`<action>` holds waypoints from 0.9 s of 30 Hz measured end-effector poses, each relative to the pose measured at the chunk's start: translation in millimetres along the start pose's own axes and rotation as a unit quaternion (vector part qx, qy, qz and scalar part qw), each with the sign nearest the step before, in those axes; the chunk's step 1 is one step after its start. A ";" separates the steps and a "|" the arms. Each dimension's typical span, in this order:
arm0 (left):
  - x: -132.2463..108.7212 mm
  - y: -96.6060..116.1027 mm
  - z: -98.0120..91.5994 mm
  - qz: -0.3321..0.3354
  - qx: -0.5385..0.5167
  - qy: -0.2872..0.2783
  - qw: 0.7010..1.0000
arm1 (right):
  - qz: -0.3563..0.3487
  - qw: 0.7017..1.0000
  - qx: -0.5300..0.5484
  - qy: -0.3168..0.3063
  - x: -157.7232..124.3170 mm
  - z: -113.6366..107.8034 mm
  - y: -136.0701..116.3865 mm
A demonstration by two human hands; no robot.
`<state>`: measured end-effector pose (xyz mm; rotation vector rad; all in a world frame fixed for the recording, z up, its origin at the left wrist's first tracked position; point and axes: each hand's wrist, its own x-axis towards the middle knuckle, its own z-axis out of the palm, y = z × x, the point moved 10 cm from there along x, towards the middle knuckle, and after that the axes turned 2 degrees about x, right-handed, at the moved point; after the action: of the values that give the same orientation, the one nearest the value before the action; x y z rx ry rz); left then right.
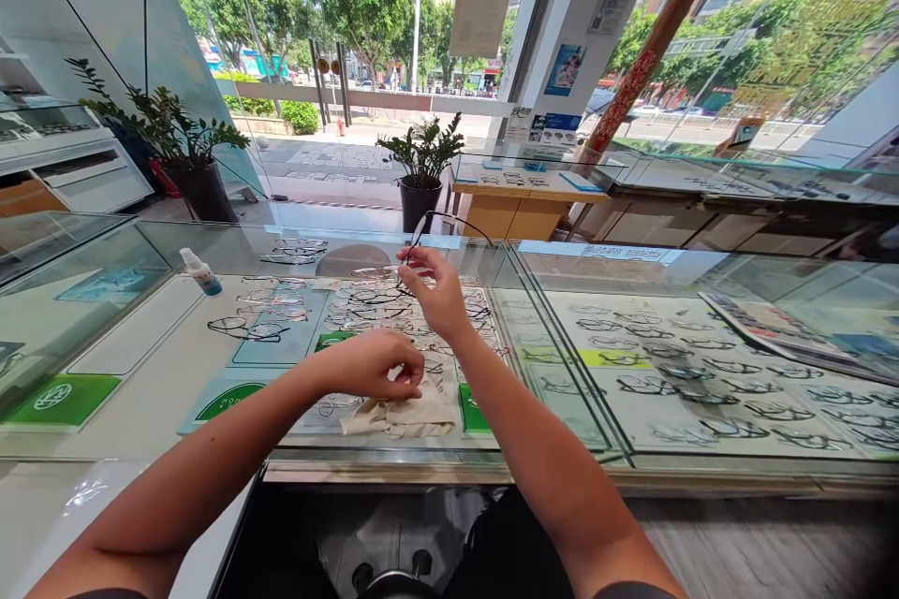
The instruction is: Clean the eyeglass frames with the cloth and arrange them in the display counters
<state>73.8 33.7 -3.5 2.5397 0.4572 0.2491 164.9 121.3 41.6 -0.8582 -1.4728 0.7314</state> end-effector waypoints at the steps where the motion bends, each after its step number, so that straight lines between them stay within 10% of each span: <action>1: -0.2 1.5 5.4 0.000 0.008 -0.018 1.000 | 0.001 1.000 0.003 0.000 -0.1 -0.1 -0.5; 9: -1.6 2.2 34.9 -0.002 0.044 -0.098 0.994 | 0.007 1.000 0.006 0.002 -0.9 -0.1 -0.1; 16: -7.6 6.3 -8.2 -0.010 -0.158 -0.024 0.987 | 0.000 1.000 -0.004 0.009 1.0 -3.5 0.0; 21: -32.6 -34.4 -88.1 -0.054 -0.349 0.222 0.909 | 0.005 1.000 -0.007 0.009 1.8 -5.0 1.4; 27: -137.4 -134.8 -183.4 -0.101 -0.316 0.642 0.691 | 0.015 1.000 -0.003 0.004 0.3 -3.2 4.2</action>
<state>-138.7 178.1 65.3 1.2476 0.9099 1.7724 168.5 123.6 38.5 -0.8885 -1.4574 0.7452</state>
